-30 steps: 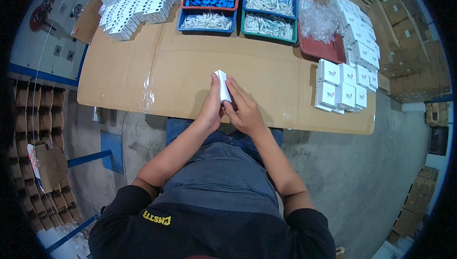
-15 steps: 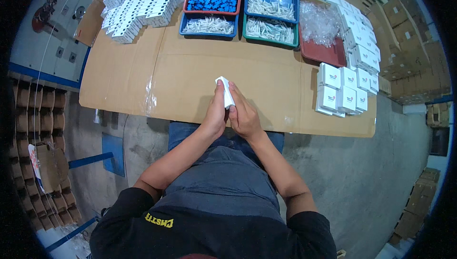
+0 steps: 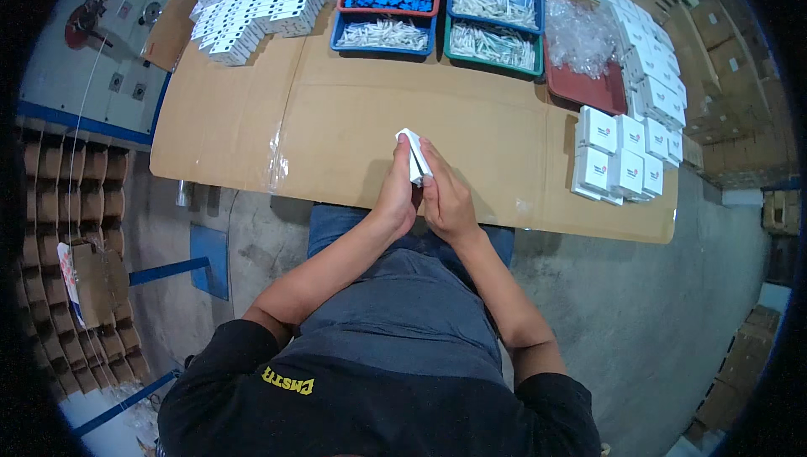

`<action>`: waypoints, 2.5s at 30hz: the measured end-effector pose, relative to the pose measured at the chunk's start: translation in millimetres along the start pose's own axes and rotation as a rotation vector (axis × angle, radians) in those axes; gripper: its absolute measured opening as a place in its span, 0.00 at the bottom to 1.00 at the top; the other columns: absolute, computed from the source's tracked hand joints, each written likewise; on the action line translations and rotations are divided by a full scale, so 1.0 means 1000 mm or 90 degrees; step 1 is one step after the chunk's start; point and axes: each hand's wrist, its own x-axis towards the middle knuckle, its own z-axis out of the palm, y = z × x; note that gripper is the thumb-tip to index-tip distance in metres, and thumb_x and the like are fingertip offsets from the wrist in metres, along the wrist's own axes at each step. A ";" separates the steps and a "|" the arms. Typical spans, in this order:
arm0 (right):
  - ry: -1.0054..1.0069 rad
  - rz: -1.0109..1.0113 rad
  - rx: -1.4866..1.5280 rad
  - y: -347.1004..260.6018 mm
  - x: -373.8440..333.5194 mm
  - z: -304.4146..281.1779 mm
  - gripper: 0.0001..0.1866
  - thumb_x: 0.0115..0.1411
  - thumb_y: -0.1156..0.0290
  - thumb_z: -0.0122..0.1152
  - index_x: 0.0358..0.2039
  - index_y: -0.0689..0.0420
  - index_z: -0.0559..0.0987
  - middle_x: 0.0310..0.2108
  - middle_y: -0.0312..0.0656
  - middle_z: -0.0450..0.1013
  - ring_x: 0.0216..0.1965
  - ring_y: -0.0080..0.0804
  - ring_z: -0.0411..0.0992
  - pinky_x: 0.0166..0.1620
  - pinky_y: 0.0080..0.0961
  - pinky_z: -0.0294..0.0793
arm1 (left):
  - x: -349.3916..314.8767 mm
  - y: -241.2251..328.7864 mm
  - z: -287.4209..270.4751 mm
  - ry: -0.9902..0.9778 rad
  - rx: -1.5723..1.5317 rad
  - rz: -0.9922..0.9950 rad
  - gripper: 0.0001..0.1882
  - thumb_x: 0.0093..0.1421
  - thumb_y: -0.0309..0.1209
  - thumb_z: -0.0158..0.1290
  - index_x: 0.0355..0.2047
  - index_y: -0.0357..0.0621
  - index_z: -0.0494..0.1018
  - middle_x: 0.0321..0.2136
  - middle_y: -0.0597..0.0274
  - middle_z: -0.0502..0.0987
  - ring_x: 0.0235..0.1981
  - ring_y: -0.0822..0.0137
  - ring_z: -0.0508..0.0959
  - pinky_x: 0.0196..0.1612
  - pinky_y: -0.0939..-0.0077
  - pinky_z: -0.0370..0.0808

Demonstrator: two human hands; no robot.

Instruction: Organizing and packaging small electrical or electronic components into white boxes for shipment or inventory.

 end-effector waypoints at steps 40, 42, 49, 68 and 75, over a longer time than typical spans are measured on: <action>-0.017 0.382 0.498 -0.012 0.021 -0.060 0.19 0.70 0.69 0.63 0.57 0.60 0.72 0.56 0.46 0.74 0.55 0.27 0.72 0.58 0.27 0.72 | -0.016 0.038 -0.004 -0.292 0.343 0.439 0.54 0.50 0.25 0.73 0.74 0.48 0.54 0.70 0.56 0.58 0.71 0.55 0.62 0.68 0.54 0.70; -0.024 0.367 0.526 -0.020 0.023 -0.061 0.21 0.69 0.69 0.64 0.59 0.60 0.71 0.55 0.45 0.74 0.54 0.26 0.72 0.57 0.26 0.73 | -0.018 0.040 -0.005 -0.325 0.322 0.464 0.53 0.50 0.25 0.73 0.74 0.48 0.56 0.69 0.56 0.59 0.70 0.56 0.63 0.66 0.55 0.72; -0.113 0.389 0.529 -0.023 0.027 -0.070 0.31 0.70 0.70 0.62 0.70 0.58 0.63 0.56 0.44 0.73 0.53 0.25 0.72 0.55 0.24 0.73 | -0.023 0.045 -0.006 -0.335 0.358 0.436 0.54 0.49 0.20 0.72 0.74 0.45 0.56 0.71 0.56 0.55 0.73 0.54 0.58 0.69 0.51 0.69; -0.101 0.127 0.091 -0.037 0.025 -0.047 0.45 0.49 0.78 0.65 0.71 0.54 0.66 0.65 0.49 0.63 0.68 0.46 0.63 0.69 0.39 0.61 | -0.022 0.044 -0.014 -0.284 0.107 -0.168 0.46 0.68 0.72 0.34 0.71 0.48 0.58 0.54 0.57 0.71 0.52 0.66 0.77 0.51 0.65 0.78; 0.011 0.049 -0.047 -0.032 0.017 -0.024 0.38 0.58 0.57 0.73 0.66 0.54 0.71 0.68 0.54 0.61 0.66 0.55 0.65 0.64 0.44 0.69 | -0.032 0.034 -0.005 -0.251 0.032 -0.120 0.34 0.75 0.61 0.35 0.67 0.49 0.62 0.55 0.59 0.73 0.58 0.64 0.75 0.59 0.63 0.75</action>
